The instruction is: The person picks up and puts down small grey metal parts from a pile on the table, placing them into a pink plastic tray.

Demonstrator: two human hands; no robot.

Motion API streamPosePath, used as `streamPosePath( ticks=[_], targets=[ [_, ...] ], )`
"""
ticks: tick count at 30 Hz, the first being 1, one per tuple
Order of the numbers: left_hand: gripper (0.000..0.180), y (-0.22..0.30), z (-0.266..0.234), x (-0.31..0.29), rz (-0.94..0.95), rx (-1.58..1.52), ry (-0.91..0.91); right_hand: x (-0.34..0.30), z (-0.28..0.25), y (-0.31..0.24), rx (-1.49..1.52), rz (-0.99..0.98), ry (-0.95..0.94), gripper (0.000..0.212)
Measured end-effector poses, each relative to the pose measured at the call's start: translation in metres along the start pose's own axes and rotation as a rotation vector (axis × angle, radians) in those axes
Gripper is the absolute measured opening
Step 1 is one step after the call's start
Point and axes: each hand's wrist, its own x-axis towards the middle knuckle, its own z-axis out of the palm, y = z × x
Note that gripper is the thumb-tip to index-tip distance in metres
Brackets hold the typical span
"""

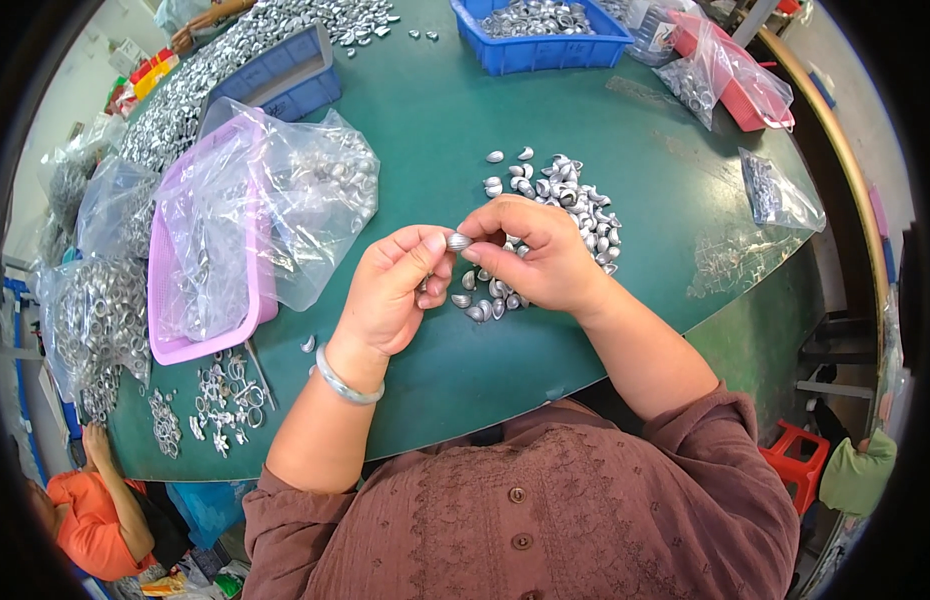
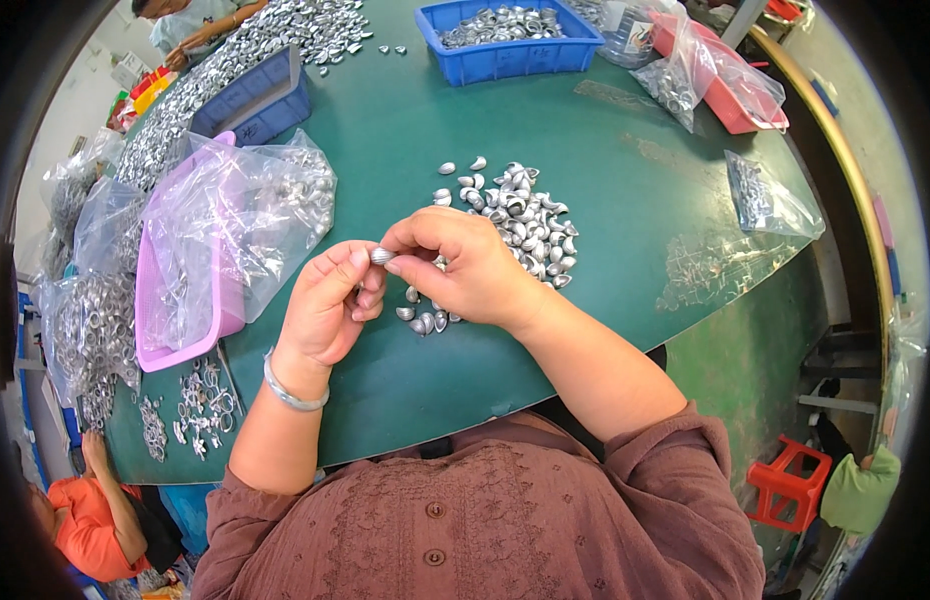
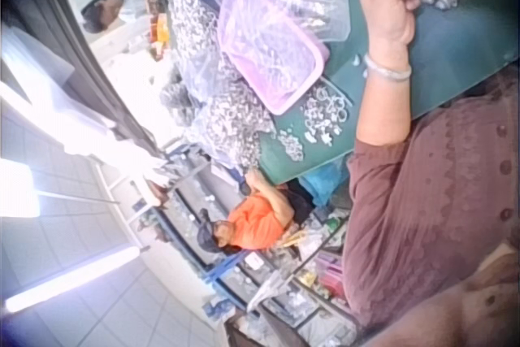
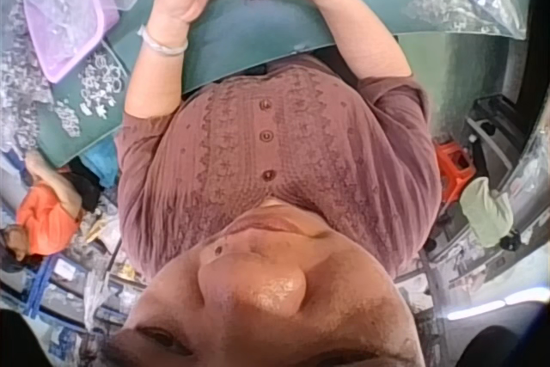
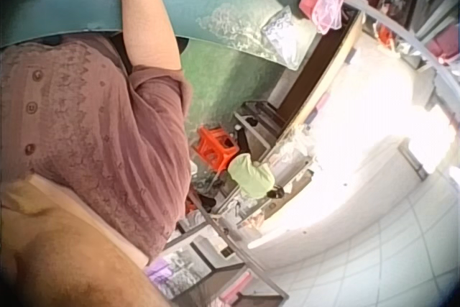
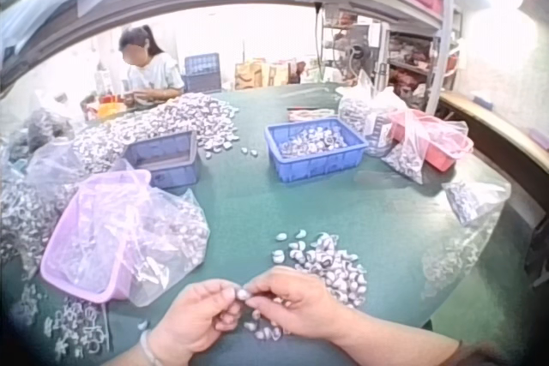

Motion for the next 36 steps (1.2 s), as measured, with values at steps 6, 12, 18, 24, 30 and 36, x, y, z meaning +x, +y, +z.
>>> streamPosePath(
  ticks=[6,12,18,24,30,36],
  targets=[
    [0.015,-0.0002,0.0018,0.0000,0.015,0.064,0.035,0.0004,0.0016,0.0007,-0.082,-0.062,0.015,0.013],
    [0.014,-0.0006,0.0029,0.0002,-0.004,-0.029,0.044,-0.0007,0.0027,0.0019,-0.026,-0.017,0.028,0.013],
    [0.013,-0.0022,0.0056,-0.0001,0.043,0.104,0.168,0.0010,0.0013,0.0002,-0.177,-0.095,0.029,0.013],
    [0.015,-0.0019,0.0075,-0.0007,0.043,0.127,0.151,0.0007,0.0026,0.0007,-0.210,-0.141,0.038,0.014],
    [0.016,-0.0010,0.0021,0.0001,-0.012,-0.047,0.080,0.0005,0.0021,-0.0007,-0.106,-0.045,0.026,0.015],
    [0.017,-0.0006,0.0014,0.0002,0.002,-0.085,0.025,0.0002,0.0023,0.0006,-0.115,-0.087,0.052,0.012]
  ],
)
